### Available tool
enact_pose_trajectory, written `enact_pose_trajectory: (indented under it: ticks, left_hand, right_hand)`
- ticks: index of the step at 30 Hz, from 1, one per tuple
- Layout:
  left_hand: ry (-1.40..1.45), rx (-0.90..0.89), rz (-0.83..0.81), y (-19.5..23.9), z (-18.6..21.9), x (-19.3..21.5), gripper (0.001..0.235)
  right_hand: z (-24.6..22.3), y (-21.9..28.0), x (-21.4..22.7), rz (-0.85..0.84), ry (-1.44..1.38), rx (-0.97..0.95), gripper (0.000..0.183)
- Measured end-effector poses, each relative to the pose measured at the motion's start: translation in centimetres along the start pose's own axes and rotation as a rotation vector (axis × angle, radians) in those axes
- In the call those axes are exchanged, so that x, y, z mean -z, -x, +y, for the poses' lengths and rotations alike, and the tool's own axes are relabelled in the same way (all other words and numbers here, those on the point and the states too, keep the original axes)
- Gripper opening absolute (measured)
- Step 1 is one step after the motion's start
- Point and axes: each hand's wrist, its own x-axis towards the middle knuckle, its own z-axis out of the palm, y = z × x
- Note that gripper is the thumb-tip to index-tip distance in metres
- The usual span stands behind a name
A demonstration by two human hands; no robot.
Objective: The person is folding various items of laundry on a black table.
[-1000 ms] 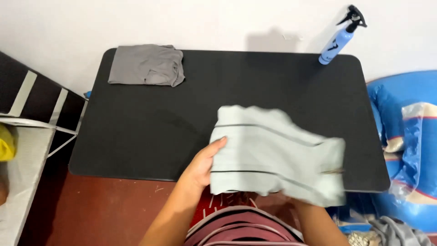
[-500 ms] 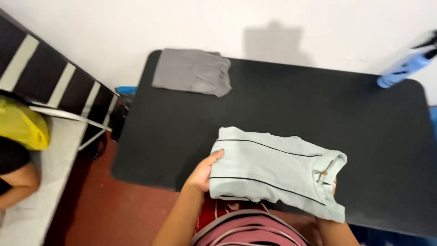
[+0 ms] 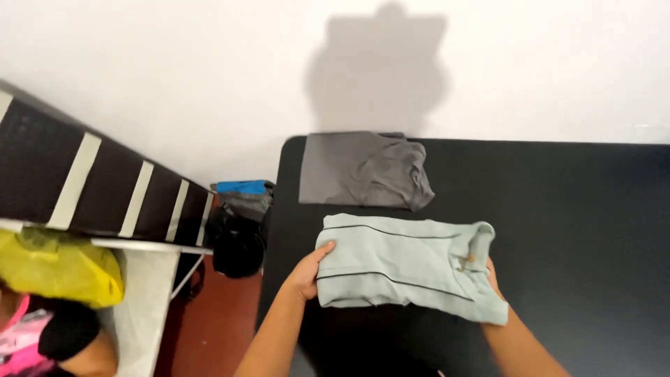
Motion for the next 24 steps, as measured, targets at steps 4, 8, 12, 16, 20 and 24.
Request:
enact_pose_trajectory:
  ticks: [4,8,12,16,20,24]
  left_hand:
    - [-0.204,-0.168,0.021,-3.4,5.9,0.6,0.077]
    - [-0.337,-0.358,0.041,-0.6,12.7,-3.8,0.079]
    - [-0.316,-0.51,0.044,-6.6,16.1,-2.4,0.065]
    - [-0.633,-0.688,0.185,-8.0,17.4,-2.4,0.077]
    - [-1.075,-1.19,0.407,-11.3,14.0,-1.1,0.079]
    - [-1.521,-1.212,0.399,-11.8,12.3,-1.5,0.083]
  right_hand:
    - [-0.2,-2.2,-4.4,0.058,-0.001,0.017,0.043]
    - [0.1,-4.4,-7.2,0.116,-0.006,0.034,0.044]
    - [-0.2,-5.2,-8.5,0.185,-0.006,0.054,0.044]
    - [-0.8,-7.3,-7.8,0.239,0.0,0.082,0.045]
    - [0.1,-4.2,-7.6,0.356,0.473,0.707,0.028]
    - [0.2,2.6,-9.5,0.247,1.001,1.133,0.044]
